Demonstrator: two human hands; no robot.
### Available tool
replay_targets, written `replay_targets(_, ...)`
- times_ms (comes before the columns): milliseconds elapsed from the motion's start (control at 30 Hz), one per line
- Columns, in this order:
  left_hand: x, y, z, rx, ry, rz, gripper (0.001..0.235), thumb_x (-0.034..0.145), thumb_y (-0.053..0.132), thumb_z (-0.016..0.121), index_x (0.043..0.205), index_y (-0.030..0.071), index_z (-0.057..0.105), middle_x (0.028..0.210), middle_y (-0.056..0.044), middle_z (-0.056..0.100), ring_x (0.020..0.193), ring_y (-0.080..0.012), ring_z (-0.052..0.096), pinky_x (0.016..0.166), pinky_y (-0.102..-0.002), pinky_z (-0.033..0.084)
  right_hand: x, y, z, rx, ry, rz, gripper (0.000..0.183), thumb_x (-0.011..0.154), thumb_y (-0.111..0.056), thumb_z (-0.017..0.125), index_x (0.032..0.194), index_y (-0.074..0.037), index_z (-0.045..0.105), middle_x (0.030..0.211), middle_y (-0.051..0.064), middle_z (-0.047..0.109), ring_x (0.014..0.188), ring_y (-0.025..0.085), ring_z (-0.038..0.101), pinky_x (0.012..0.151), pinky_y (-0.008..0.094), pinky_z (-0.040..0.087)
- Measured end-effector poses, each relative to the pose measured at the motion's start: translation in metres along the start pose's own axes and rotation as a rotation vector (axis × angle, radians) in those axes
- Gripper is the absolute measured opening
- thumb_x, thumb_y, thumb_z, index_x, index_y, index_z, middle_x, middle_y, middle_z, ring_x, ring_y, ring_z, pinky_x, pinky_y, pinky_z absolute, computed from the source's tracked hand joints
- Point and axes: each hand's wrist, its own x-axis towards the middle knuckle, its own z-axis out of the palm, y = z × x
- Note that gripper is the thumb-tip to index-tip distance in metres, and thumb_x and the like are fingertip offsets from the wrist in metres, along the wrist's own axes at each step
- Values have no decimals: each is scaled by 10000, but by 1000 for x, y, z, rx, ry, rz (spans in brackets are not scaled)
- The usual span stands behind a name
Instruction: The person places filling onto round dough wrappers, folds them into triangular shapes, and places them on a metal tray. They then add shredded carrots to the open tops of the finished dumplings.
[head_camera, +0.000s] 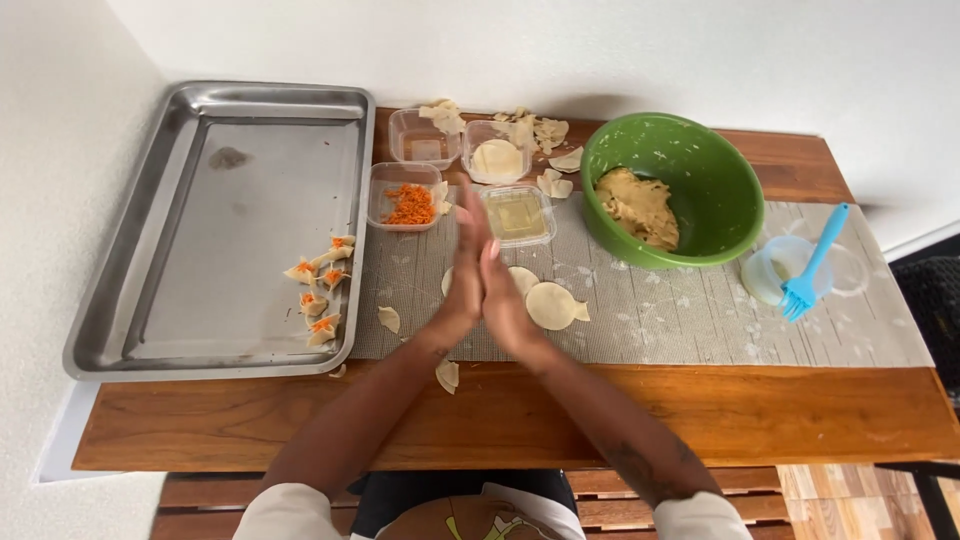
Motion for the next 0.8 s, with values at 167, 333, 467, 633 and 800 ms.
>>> replay_targets(167,-8,-34,7,44,-200,-77,777,1074,580,125,1666,103,-33,1728,-157,-96,1577,-388,-107,1221,-589,-145,26,-14,-31,12,138,29,659,1129,-484,106,1661,-114,-13,1728,194,-56,1575,408,-94,1264,578,-81)
replay_targets(333,32,-27,-22,243,-71,259,801,1098,599,125,1656,59,-72,1725,-219,-149,1577,-447,-137,1252,-580,-136,-16,-7,-2,-66,1,288,783,1056,-573,203,1666,-103,61,1710,221,51,1562,408,-13,1218,587,-51)
replay_targets(467,-2,-18,6,165,-79,153,837,1040,669,2,1639,103,-147,1708,-192,-216,1555,-415,-197,1235,-577,-164,3,-66,16,-94,319,408,865,967,-650,429,1383,91,588,1330,316,624,1294,353,562,1055,570,448)
replay_targets(633,-18,14,37,110,-272,76,939,1023,688,60,1611,-32,-68,1656,-355,-187,1498,-553,-210,1164,-696,-185,-10,-7,8,-25,126,354,788,1025,-628,261,1557,-49,204,1564,268,197,1448,431,148,1134,635,105)
replay_targets(800,16,-12,-11,206,-60,292,802,1085,617,97,1660,76,-45,1734,-188,-141,1590,-385,-157,1259,-558,-169,-3,-35,12,-75,94,302,868,1005,-682,227,1543,-1,240,1497,275,249,1377,452,222,1094,614,178)
